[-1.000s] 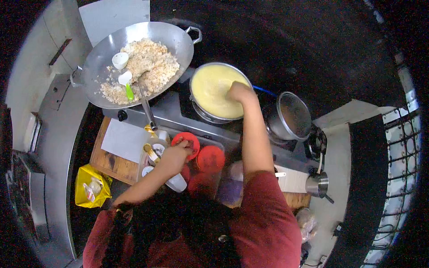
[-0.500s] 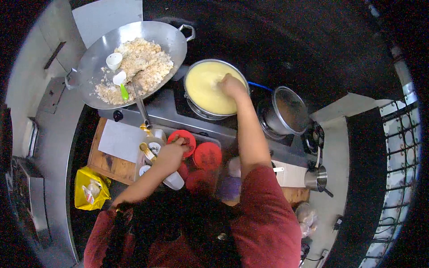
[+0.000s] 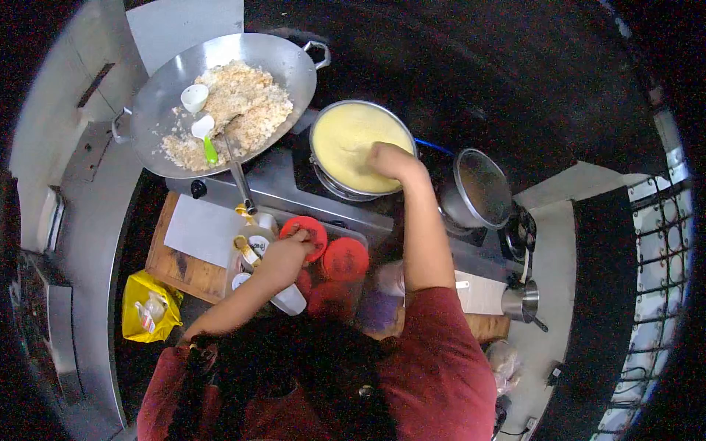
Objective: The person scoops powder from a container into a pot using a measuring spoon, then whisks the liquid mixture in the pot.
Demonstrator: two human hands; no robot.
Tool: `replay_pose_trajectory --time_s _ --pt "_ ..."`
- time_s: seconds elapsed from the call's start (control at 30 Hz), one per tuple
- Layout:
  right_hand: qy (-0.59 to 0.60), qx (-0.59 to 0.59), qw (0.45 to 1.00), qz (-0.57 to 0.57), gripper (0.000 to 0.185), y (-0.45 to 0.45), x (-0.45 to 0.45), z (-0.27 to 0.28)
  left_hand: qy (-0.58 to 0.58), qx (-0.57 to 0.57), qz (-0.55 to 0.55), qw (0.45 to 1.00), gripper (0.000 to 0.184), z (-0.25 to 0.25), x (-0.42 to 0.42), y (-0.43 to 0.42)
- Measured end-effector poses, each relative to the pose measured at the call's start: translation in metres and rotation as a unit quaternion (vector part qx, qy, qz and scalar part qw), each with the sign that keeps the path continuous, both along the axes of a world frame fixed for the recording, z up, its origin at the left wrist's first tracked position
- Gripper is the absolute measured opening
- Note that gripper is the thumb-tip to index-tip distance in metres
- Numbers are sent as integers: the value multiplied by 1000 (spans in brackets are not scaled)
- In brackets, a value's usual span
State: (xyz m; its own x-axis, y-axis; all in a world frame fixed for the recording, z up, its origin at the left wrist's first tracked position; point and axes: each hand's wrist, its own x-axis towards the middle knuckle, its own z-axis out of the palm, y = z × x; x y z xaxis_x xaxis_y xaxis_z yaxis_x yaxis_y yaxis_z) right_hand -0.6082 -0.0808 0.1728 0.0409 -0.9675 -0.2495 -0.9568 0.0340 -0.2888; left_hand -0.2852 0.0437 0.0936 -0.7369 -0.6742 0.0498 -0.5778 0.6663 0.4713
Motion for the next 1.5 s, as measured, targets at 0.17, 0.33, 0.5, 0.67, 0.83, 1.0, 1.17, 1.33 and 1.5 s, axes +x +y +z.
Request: replay_pose_trajectory --time_s 0.17,0.33,0.5,0.67,0.83,1.0,1.17,1.33,1.5 --pt "63 -17 991 -117 33 -6 -5 -1 -9 32 -5 999 35 3 -4 1" --pt "-17 -31 999 -33 34 -4 -3 -5 1 21 -8 1000 31 -2 -1 -2" --pt "46 -47 984 -164 33 -17 -25 -4 -14 45 -9 999 32 5 -1 1" --pt "-20 -63 998 -5 33 -6 6 4 46 -4 -9 999 31 -7 -1 -3" --pt "73 27 992 -95 33 -11 -26 -3 -14 50 -6 999 32 13 1 0" --pt "-11 -70 994 -78 38 -19 -13 -23 65 4 -8 998 24 -5 -4 0" --pt "85 54 995 -9 36 -11 -11 4 -38 58 -12 998 31 6 1 -2" --pt "27 -66 990 -119 39 -14 -7 -15 28 15 -3 999 32 5 -1 1" --pt "45 20 998 46 34 5 0 21 17 6 -4 1000 35 -4 0 -3"
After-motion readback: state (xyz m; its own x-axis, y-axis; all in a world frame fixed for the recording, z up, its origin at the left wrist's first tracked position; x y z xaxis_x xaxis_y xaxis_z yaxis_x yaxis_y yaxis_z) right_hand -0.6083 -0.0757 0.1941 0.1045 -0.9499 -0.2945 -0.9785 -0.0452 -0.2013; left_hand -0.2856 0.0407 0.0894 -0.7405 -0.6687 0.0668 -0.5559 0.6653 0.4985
